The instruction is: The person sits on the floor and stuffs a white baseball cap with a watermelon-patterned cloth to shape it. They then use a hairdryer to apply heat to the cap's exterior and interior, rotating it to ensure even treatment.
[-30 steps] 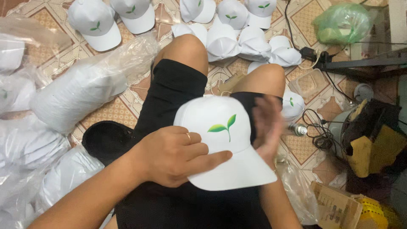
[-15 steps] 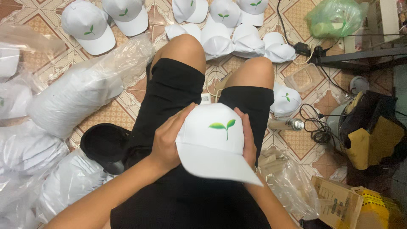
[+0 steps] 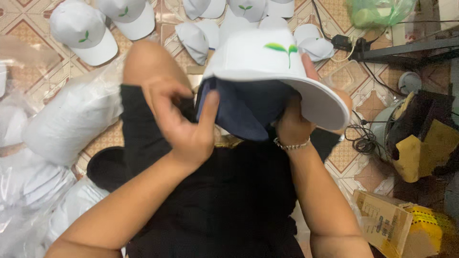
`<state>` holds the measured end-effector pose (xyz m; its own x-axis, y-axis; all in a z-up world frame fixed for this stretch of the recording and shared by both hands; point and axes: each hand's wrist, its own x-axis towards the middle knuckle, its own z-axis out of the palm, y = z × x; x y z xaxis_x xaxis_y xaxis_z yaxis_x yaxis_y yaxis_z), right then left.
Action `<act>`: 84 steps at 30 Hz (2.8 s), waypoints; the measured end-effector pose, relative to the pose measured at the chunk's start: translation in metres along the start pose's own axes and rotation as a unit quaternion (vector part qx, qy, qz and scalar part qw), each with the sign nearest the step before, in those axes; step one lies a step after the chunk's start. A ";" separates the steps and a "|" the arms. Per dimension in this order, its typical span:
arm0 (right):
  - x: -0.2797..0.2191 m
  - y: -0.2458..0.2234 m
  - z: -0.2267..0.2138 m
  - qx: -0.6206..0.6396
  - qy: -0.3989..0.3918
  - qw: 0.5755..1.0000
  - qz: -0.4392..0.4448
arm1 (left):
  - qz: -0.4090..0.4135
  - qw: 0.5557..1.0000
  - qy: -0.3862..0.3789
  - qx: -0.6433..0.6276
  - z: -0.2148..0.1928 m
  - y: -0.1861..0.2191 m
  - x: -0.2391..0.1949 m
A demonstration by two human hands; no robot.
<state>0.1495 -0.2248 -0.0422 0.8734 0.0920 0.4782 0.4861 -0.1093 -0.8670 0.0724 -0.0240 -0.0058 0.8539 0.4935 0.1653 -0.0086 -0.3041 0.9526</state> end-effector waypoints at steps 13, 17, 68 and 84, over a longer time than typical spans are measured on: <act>0.083 0.095 0.028 -0.210 -0.021 0.950 -0.228 | -0.339 0.722 -0.207 -0.566 0.043 -0.033 0.096; 0.041 0.173 0.069 -0.079 0.160 0.984 0.000 | -0.340 0.711 -0.186 -0.587 0.077 -0.071 0.141; 0.145 0.056 -0.038 0.256 0.103 0.954 0.119 | -0.150 0.702 -0.205 -0.665 0.062 -0.064 0.269; 0.147 0.060 -0.023 0.251 0.015 0.948 0.195 | -0.158 0.719 -0.151 -0.660 0.074 -0.072 0.265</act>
<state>0.3080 -0.2408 -0.0205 0.9882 0.1119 0.1045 0.0584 0.3555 -0.9328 0.3373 0.0686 -0.0497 0.9940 0.1086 0.0146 -0.1061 0.9209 0.3751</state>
